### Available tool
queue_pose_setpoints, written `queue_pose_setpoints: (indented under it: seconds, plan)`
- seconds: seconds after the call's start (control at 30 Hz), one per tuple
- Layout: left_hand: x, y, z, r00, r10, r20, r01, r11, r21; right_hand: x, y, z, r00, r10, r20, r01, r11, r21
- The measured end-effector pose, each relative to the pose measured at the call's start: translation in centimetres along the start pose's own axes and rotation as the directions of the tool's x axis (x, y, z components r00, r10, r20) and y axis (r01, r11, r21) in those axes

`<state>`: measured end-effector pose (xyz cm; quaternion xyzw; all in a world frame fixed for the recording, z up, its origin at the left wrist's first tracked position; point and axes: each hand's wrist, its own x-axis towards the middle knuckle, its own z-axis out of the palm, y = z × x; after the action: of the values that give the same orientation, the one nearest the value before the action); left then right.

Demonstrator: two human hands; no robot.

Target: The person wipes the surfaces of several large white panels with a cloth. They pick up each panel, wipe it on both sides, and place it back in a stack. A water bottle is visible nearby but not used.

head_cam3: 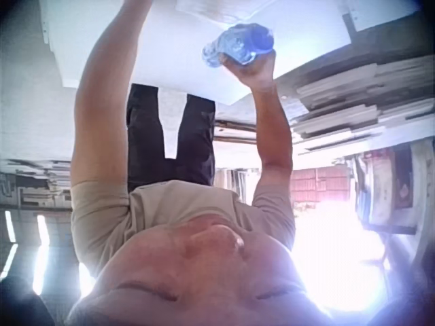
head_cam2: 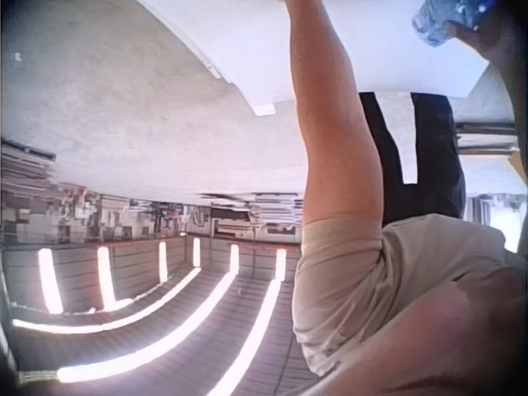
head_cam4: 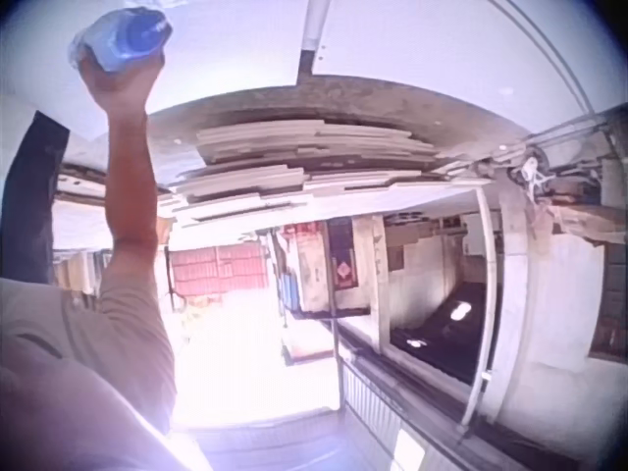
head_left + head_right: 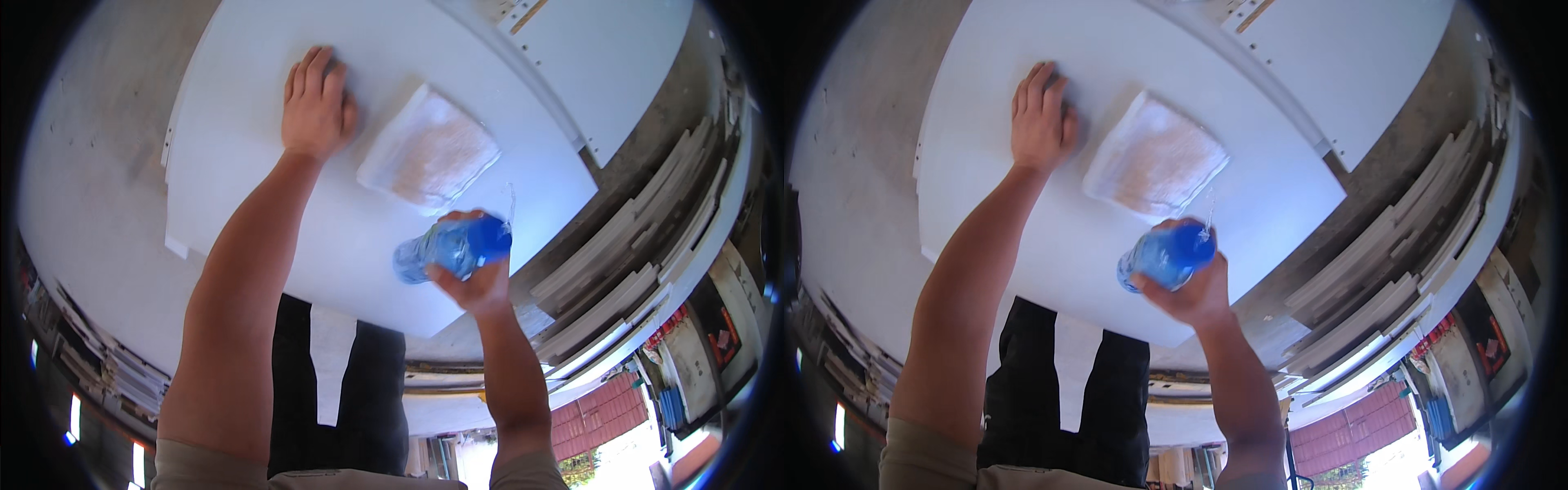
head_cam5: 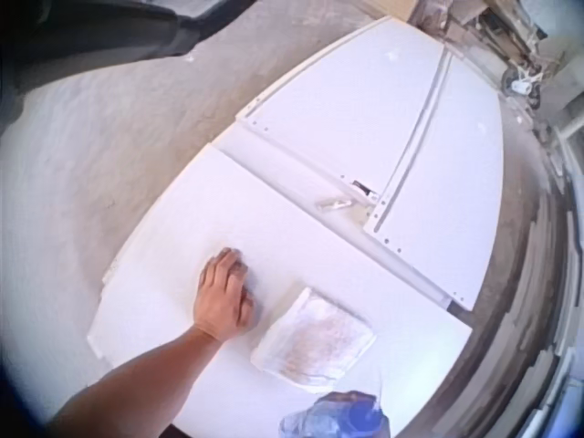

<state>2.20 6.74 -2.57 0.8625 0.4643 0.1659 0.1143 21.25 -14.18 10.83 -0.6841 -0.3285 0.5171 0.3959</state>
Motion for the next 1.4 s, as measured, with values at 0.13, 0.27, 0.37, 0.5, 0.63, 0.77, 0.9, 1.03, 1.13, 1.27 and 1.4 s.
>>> queue_pose_setpoints:
  seconds: [0.13,0.27,0.37,0.5,0.63,0.77,0.9,1.03,1.13,1.27,1.4]
  plan:
    - [0.1,0.3,-0.6,0.998,-0.035,0.052,0.034,0.999,0.011,0.6,-2.7,-2.8,0.936,-0.323,0.141,0.332,0.942,-0.045]
    - [0.1,0.2,-0.8,0.996,-0.047,0.072,0.045,0.998,0.033,4.0,-5.1,-6.9,0.848,-0.522,0.097,0.526,0.850,-0.032]
    - [0.1,0.3,-0.6,0.997,-0.042,0.069,0.041,0.999,0.014,8.5,-7.0,-11.7,0.793,-0.609,0.023,0.605,0.780,-0.161]
    - [-0.2,0.0,-0.5,0.996,-0.044,0.071,0.042,0.999,0.021,16.5,-9.6,-14.8,0.712,-0.512,-0.480,0.304,0.841,-0.447]
    - [0.3,0.4,-0.4,0.997,-0.033,0.072,0.031,0.999,0.025,24.7,-9.3,-20.2,0.727,-0.363,-0.582,0.074,0.885,-0.460]
    - [0.1,0.4,-0.5,0.997,-0.033,0.075,0.030,0.999,0.040,28.2,-7.5,-22.1,0.724,-0.322,-0.610,0.049,0.906,-0.421]
    - [0.2,0.4,-0.4,0.998,-0.025,0.061,0.022,0.999,0.037,28.4,-6.2,-24.5,0.746,-0.181,-0.641,-0.075,0.934,-0.351]
    - [-0.2,0.0,-0.4,0.998,-0.028,0.064,0.026,0.999,0.043,25.2,-5.2,-20.9,0.724,-0.125,-0.679,-0.092,0.957,-0.274]
    - [-0.1,0.1,-0.4,0.996,-0.034,0.077,0.028,0.997,0.071,21.2,-2.5,-16.6,0.764,-0.188,-0.618,-0.067,0.929,-0.364]
    - [0.1,0.3,-0.2,0.998,-0.013,0.060,0.009,0.998,0.066,16.6,0.6,-6.4,0.971,-0.197,-0.134,0.083,0.808,-0.583]
    - [0.2,0.5,-0.4,0.999,-0.003,0.053,0.000,0.998,0.062,15.6,-1.3,-0.6,0.996,-0.061,0.066,0.090,0.600,-0.795]
